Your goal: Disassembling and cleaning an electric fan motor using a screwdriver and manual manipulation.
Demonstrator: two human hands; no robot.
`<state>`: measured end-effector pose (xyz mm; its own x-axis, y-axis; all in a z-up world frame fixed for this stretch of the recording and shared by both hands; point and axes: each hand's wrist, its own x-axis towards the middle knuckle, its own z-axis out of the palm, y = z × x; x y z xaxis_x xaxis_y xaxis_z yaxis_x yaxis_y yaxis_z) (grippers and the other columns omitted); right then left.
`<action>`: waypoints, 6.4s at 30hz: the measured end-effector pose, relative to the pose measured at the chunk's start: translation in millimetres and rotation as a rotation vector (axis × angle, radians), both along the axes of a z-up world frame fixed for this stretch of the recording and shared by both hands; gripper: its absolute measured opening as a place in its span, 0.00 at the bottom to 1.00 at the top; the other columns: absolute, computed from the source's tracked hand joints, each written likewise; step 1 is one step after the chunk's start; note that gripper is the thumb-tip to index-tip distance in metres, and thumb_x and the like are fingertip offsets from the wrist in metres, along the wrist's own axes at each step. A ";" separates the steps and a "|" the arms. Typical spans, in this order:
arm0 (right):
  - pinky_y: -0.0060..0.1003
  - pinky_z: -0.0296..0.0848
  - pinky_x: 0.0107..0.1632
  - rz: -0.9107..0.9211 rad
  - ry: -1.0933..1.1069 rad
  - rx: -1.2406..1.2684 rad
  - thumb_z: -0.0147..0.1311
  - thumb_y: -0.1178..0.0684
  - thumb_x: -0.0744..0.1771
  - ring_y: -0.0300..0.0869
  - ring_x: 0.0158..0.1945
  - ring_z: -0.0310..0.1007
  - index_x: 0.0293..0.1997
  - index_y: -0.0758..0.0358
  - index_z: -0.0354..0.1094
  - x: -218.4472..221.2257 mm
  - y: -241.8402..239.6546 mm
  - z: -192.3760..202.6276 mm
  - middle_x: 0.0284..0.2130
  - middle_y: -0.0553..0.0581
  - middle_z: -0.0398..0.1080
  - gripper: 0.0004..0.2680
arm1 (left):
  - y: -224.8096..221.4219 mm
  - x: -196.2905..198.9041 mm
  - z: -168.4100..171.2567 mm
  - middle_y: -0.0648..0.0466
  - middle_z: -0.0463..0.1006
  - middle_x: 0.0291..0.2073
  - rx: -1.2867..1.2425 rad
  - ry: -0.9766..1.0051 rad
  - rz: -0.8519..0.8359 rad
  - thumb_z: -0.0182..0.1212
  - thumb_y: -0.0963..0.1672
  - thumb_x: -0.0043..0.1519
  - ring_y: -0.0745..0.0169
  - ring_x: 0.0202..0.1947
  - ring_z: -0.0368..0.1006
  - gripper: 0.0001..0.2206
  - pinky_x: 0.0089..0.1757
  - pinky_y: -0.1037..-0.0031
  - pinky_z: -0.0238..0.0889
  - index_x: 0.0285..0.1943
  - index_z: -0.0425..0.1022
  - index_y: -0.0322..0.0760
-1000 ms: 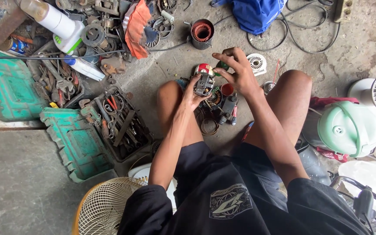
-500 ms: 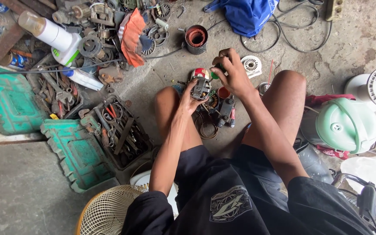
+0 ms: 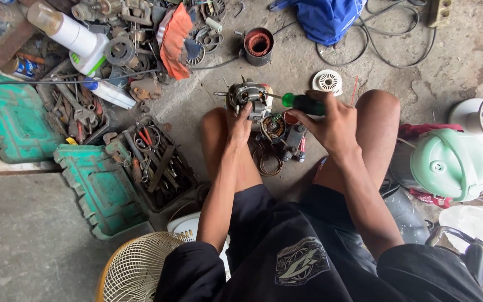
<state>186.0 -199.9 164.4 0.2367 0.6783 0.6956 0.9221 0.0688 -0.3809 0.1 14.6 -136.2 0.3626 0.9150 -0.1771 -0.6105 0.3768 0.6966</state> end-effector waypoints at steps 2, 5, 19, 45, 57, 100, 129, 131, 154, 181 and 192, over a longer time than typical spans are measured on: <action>0.45 0.81 0.38 -0.079 0.060 -0.049 0.84 0.37 0.69 0.57 0.33 0.86 0.59 0.57 0.79 -5.9 -10.9 -17.5 0.36 0.62 0.84 0.20 | -9.9 -7.1 66.7 0.41 0.60 0.86 0.045 0.038 0.019 0.86 0.41 0.67 0.41 0.81 0.63 0.49 0.74 0.43 0.67 0.93 0.53 0.47; 0.52 0.82 0.37 -0.143 0.159 -0.147 0.79 0.39 0.72 0.63 0.33 0.85 0.57 0.56 0.76 -24.5 -20.6 -29.3 0.39 0.62 0.79 0.17 | -25.5 -13.6 118.0 0.38 0.51 0.90 0.111 0.156 0.074 0.85 0.42 0.66 0.40 0.87 0.54 0.55 0.78 0.47 0.59 0.97 0.43 0.45; 0.72 0.83 0.40 -0.208 0.236 -0.482 0.67 0.33 0.73 0.77 0.36 0.84 0.61 0.61 0.64 -69.2 -25.4 -55.5 0.41 0.67 0.73 0.22 | -17.9 -28.3 147.4 0.40 0.76 0.75 0.550 0.508 0.125 0.93 0.47 0.55 0.49 0.78 0.71 0.53 0.77 0.56 0.60 0.90 0.61 0.44; 0.44 0.79 0.45 -0.113 0.810 -0.672 0.43 0.30 0.81 0.48 0.25 0.83 0.17 0.47 0.71 0.7 -3.9 -83.0 0.09 0.51 0.71 0.31 | -31.4 -21.2 194.0 0.28 0.72 0.78 0.468 0.778 -0.051 0.93 0.51 0.53 0.30 0.82 0.66 0.58 0.78 0.46 0.59 0.90 0.54 0.37; 0.70 0.75 0.65 -0.011 0.641 -0.366 0.79 0.51 0.63 0.73 0.60 0.80 0.63 0.59 0.70 0.3 14.2 -143.0 0.47 0.69 0.80 0.24 | -4.6 -16.4 154.8 0.32 0.51 0.91 0.101 0.990 -0.159 0.83 0.65 0.58 0.38 0.91 0.48 0.66 0.83 0.50 0.44 0.97 0.41 0.42; 0.75 0.84 0.48 0.075 0.475 -0.599 0.74 0.55 0.65 0.83 0.47 0.81 0.65 0.53 0.65 -8.9 60.7 -108.9 0.50 0.66 0.68 0.23 | 41.1 -27.5 50.4 0.18 0.50 0.85 -0.102 0.387 0.013 0.93 0.52 0.58 0.27 0.79 0.61 0.73 0.68 0.42 0.67 0.97 0.22 0.45; 0.66 0.83 0.56 -0.061 0.621 -0.606 0.58 0.31 0.74 0.71 0.49 0.87 0.67 0.52 0.75 -17.2 25.4 -91.2 0.36 0.73 0.86 0.19 | 3.7 -35.4 129.8 0.31 0.54 0.90 0.170 0.992 -0.168 0.86 0.64 0.53 0.35 0.90 0.50 0.70 0.82 0.48 0.47 0.97 0.41 0.38; 0.70 0.81 0.59 -0.020 0.638 -0.621 0.66 0.34 0.71 0.75 0.53 0.85 0.69 0.54 0.71 -14.5 24.6 -83.5 0.44 0.76 0.85 0.22 | 1.1 -33.6 138.3 0.30 0.53 0.90 0.170 0.987 -0.156 0.86 0.64 0.54 0.33 0.90 0.50 0.70 0.82 0.47 0.47 0.97 0.41 0.37; 0.51 0.80 0.57 0.010 0.519 -0.184 0.82 0.48 0.66 0.63 0.45 0.88 0.63 0.53 0.83 -8.4 11.9 -74.4 0.39 0.69 0.85 0.19 | 45.8 -27.3 -25.3 0.53 0.90 0.60 -0.264 -0.123 0.020 0.83 0.46 0.68 0.60 0.56 0.87 0.19 0.59 0.57 0.81 0.67 0.88 0.49; 0.55 0.63 0.71 0.070 0.182 -0.151 0.79 0.44 0.69 0.53 0.43 0.87 0.66 0.56 0.82 -10.9 15.7 -91.2 0.39 0.61 0.86 0.19 | 1.1 -26.3 100.7 0.24 0.53 0.86 -0.070 0.148 0.098 0.91 0.42 0.59 0.27 0.78 0.66 0.65 0.71 0.51 0.74 0.98 0.35 0.46; 0.69 0.73 0.48 -0.072 0.506 -0.451 0.59 0.30 0.77 0.75 0.36 0.81 0.69 0.53 0.63 -25.7 4.8 -72.0 0.22 0.70 0.75 0.21 | -18.6 -25.4 185.1 0.26 0.64 0.84 0.340 0.853 -0.039 0.91 0.60 0.54 0.29 0.86 0.60 0.67 0.81 0.46 0.53 0.96 0.44 0.38</action>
<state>160.3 -195.1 92.4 0.5135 0.8465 0.1406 0.6195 -0.2523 -0.7434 -25.3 -3.9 48.9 0.2648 0.9566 -0.1220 0.1699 0.0783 0.9824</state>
